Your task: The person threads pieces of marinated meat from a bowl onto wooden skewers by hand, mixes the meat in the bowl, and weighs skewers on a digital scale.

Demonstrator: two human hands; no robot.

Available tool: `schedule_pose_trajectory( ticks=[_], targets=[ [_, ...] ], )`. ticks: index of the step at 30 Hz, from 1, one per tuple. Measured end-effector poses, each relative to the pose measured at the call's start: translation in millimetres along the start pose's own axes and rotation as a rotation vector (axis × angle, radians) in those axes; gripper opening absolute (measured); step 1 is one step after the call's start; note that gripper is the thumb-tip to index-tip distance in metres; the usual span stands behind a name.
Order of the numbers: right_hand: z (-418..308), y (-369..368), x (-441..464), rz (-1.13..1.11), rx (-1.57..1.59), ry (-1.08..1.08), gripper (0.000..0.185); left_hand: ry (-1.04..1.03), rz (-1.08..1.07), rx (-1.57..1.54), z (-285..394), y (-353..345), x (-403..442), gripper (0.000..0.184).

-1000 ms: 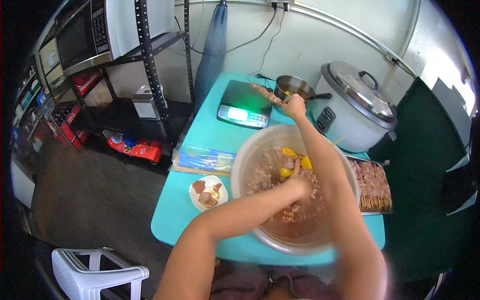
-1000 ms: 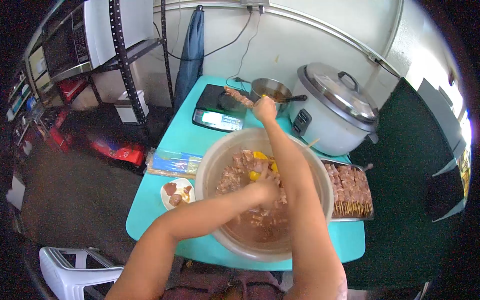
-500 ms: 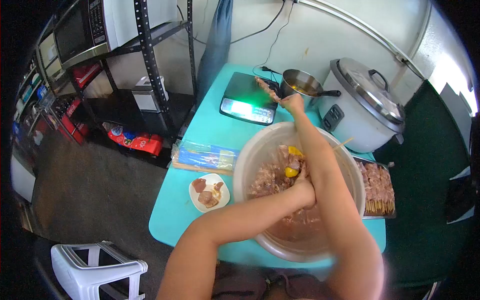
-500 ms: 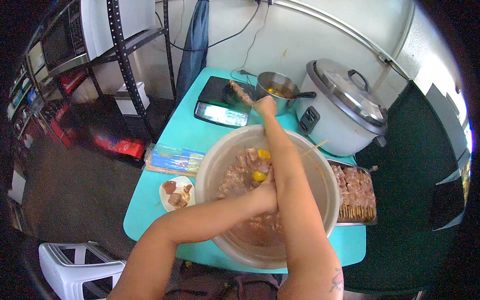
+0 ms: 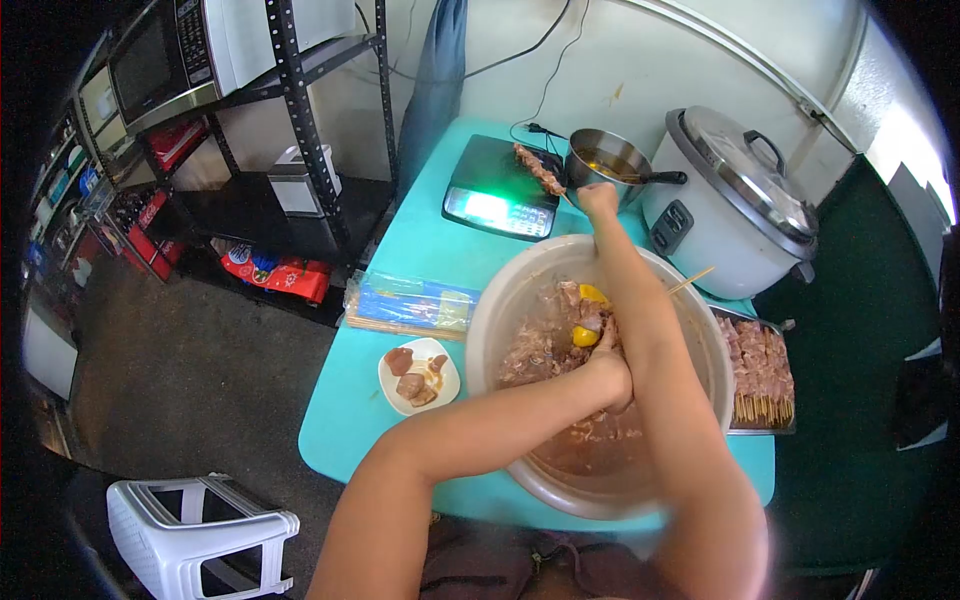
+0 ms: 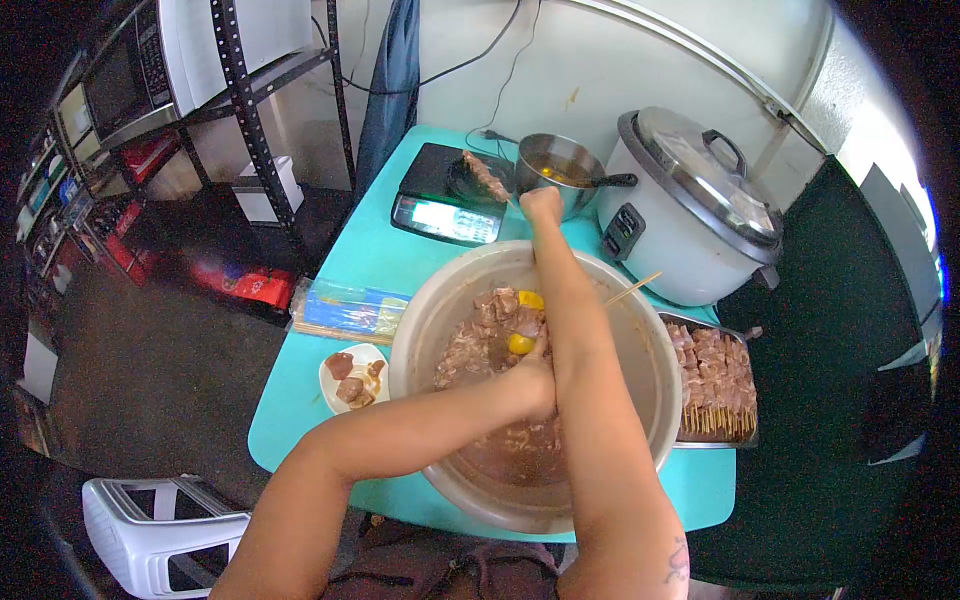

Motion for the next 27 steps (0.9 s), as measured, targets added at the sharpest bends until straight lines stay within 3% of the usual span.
schedule_pose_trajectory(
  ticks=[10, 15, 16, 19, 21, 27],
  targets=[
    [8.6, -6.4, 6.2, -0.019, 0.014, -0.046, 0.020, -0.044, -0.070, 0.029, 3.4, 4.1, -10.6, 0.060],
    [18.1, -22.2, 23.5, 0.018, -0.008, 0.045, 0.015, 0.003, 0.005, 0.691, 1.0, -16.5, 18.8, 0.060],
    [17.0, -20.7, 21.7, 0.018, -0.009, 0.044, 0.015, 0.001, 0.005, 0.691, 1.3, -15.0, 17.6, 0.060],
    [15.7, -19.7, 18.3, 0.010, 0.002, 0.033, 0.017, 0.022, -0.010, 0.439, -2.6, -3.0, 5.6, 0.059],
    [14.5, -21.6, 19.6, -0.002, 0.002, 0.062, 0.018, -0.034, -0.088, -0.008, 1.9, 11.7, -19.8, 0.060],
    [14.1, -21.1, 17.9, -0.020, -0.015, 0.036, 0.017, -0.028, -0.067, -0.035, 2.8, 15.5, -24.6, 0.064]
  ],
)
Point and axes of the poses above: each hand's wrist, its own x-axis towards the middle knuckle, its own y-axis out of the back of the hand, z = x × y, the point moved 10 cm from there along x, towards the middle knuckle, and after that the axes turned 1 degree about -x, right-handed, at the moved point
